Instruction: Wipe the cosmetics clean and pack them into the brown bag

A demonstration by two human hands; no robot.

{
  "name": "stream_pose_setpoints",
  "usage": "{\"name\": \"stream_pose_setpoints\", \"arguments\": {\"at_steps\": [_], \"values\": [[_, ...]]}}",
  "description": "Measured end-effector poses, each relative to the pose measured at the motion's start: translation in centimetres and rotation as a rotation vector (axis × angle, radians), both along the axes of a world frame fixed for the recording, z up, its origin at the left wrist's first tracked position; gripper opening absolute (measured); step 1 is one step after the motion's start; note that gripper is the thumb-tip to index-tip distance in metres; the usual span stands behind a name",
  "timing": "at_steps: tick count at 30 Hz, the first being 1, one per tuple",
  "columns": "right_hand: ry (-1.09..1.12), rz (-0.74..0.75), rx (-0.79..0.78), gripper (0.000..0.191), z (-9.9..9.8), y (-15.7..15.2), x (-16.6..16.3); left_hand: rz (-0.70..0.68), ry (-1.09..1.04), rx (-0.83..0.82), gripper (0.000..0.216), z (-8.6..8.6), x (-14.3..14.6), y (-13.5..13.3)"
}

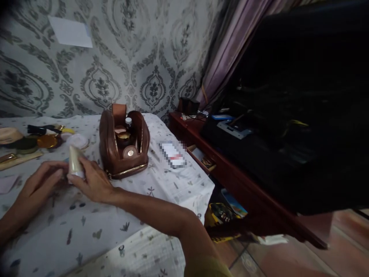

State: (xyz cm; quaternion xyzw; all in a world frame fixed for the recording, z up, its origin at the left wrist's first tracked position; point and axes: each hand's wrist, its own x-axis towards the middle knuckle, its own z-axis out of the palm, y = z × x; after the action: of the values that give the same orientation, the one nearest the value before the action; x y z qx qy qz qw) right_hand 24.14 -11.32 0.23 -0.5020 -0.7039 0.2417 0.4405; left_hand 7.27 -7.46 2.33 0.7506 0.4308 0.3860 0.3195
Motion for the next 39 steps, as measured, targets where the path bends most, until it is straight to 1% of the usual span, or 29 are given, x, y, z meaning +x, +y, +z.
{"name": "stream_pose_setpoints", "arguments": {"at_steps": [3,5,7,12,14,17,19,22,24,27,29,32,35,37,39], "values": [[0.054,-0.018,0.007,0.05,-0.2,0.2,0.1,-0.098,0.079,0.1,0.026,-0.9,-0.3,0.3],[0.054,-0.03,0.029,0.046,-0.5,0.2,0.1,-0.135,0.118,0.17,0.023,-1.4,-0.4,0.6],[0.036,-0.04,0.051,0.045,-0.7,0.3,0.1,-0.137,0.166,0.252,0.021,-1.8,-0.6,0.9],[0.023,-0.063,0.059,0.049,-1.1,0.5,0.1,-0.103,0.353,0.55,0.022,-2.3,-0.9,2.2],[0.031,-0.065,0.079,0.049,-1.2,0.7,0.1,-0.084,0.441,0.612,0.024,-2.5,-1.0,2.7],[0.072,-0.069,0.089,0.047,-1.4,1.0,0.0,-0.028,0.556,0.6,0.027,-2.6,-1.1,3.1],[0.104,-0.079,0.099,0.046,-1.6,1.2,0.0,0.01,0.601,0.554,0.03,-2.7,-1.2,3.1],[0.149,-0.114,0.091,0.049,-1.9,1.5,-0.2,-0.017,0.641,0.465,0.035,-2.6,-1.2,3.0],[0.162,-0.131,0.088,0.049,-2.0,1.7,-0.3,-0.008,0.692,0.423,0.037,-2.4,-1.1,2.9],[0.169,-0.142,0.085,0.044,-2.0,1.6,-0.3,0.059,0.818,0.371,0.034,-2.1,-1.1,2.9],[0.167,-0.144,0.078,0.041,-1.9,1.4,-0.3,0.077,0.851,0.359,0.031,-1.9,-1.2,3.1],[0.151,-0.143,0.074,0.039,-1.6,1.2,-0.3,0.1,0.813,0.368,0.029,-1.6,-2.0,3.7],[0.111,-0.129,0.078,0.038,-1.6,1.2,-0.2,0.216,0.745,0.371,0.025,-1.0,-3.2,4.5],[0.08,-0.108,0.065,0.038,-1.7,1.3,-0.2,0.282,0.644,0.376,0.022,-0.4,-3.7,4.5],[0.064,-0.097,0.044,0.041,-1.8,1.5,-0.2,0.299,0.503,0.395,0.021,0.1,-3.6,4.1]]}}
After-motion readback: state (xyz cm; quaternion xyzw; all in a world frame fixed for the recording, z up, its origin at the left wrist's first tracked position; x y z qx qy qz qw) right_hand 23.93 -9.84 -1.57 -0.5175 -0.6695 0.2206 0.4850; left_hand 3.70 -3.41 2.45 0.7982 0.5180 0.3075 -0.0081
